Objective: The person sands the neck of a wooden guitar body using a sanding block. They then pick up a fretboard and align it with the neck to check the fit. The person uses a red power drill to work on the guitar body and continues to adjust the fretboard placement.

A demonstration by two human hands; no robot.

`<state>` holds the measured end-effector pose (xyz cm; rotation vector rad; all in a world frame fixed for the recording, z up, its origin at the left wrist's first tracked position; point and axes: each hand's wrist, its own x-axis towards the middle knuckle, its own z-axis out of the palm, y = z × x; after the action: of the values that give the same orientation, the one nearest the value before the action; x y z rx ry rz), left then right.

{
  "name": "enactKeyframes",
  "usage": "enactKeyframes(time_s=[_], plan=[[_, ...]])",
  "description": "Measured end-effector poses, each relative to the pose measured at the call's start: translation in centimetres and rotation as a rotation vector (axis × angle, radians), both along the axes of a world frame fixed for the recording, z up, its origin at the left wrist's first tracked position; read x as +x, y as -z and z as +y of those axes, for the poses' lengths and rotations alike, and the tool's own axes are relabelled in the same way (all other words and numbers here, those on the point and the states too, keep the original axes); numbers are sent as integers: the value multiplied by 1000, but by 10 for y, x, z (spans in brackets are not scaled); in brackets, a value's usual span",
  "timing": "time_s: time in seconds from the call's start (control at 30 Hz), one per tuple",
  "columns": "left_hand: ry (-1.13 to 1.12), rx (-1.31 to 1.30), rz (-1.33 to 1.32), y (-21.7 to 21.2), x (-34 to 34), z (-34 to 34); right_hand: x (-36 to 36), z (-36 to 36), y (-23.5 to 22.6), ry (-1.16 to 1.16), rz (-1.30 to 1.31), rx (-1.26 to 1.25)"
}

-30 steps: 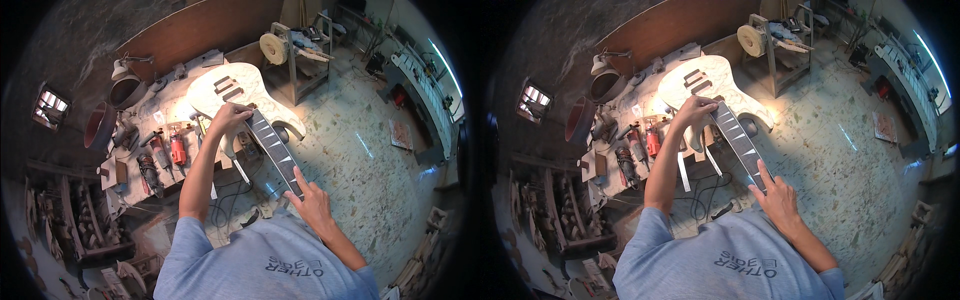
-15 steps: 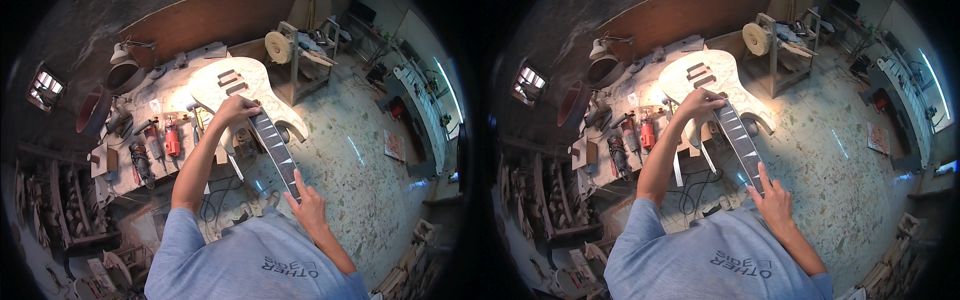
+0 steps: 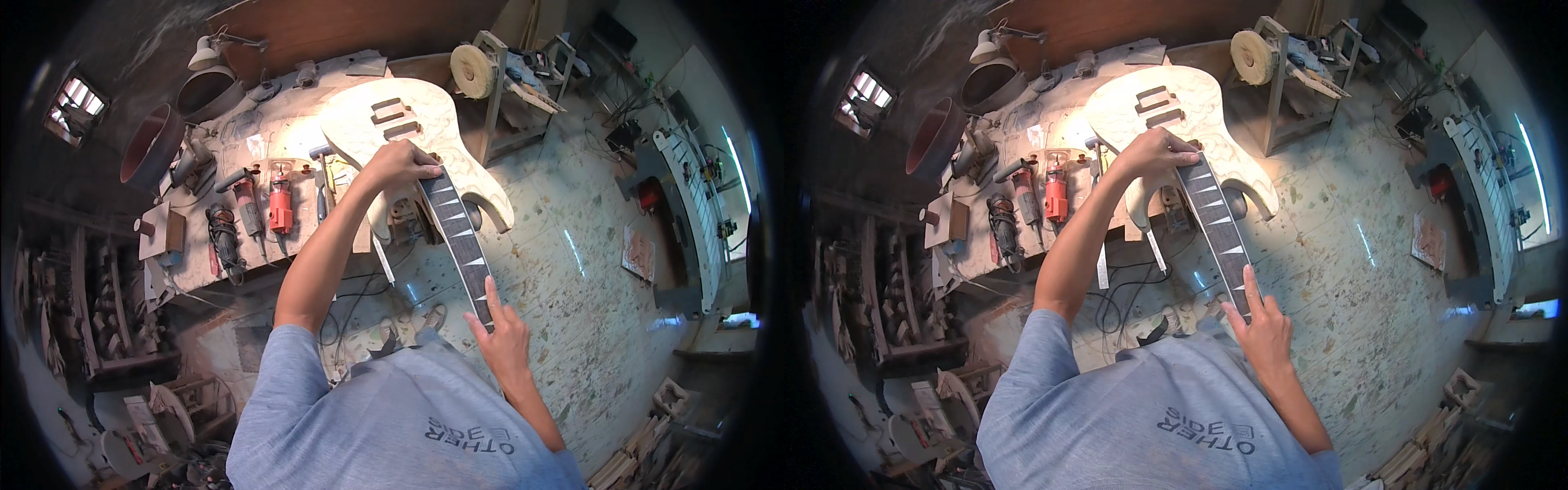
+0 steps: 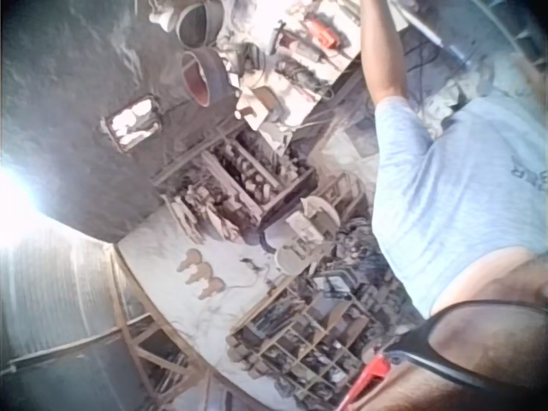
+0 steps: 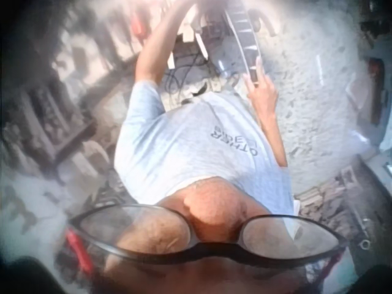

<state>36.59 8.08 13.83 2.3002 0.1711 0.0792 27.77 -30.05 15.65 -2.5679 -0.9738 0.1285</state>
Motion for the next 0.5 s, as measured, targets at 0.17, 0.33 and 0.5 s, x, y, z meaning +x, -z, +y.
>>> enactKeyframes(time_s=[0.17, 0.33, 0.5], plan=[[8, 42, -11, -3, -2, -1, -1, 1, -3, 8, 19, 28], [30, -29, 39, -4, -1, 1, -3, 0, 3, 12, -6, -2], [47, 45, 2, -3, -2, -1, -6, 0, 4, 23, -2, 15]])
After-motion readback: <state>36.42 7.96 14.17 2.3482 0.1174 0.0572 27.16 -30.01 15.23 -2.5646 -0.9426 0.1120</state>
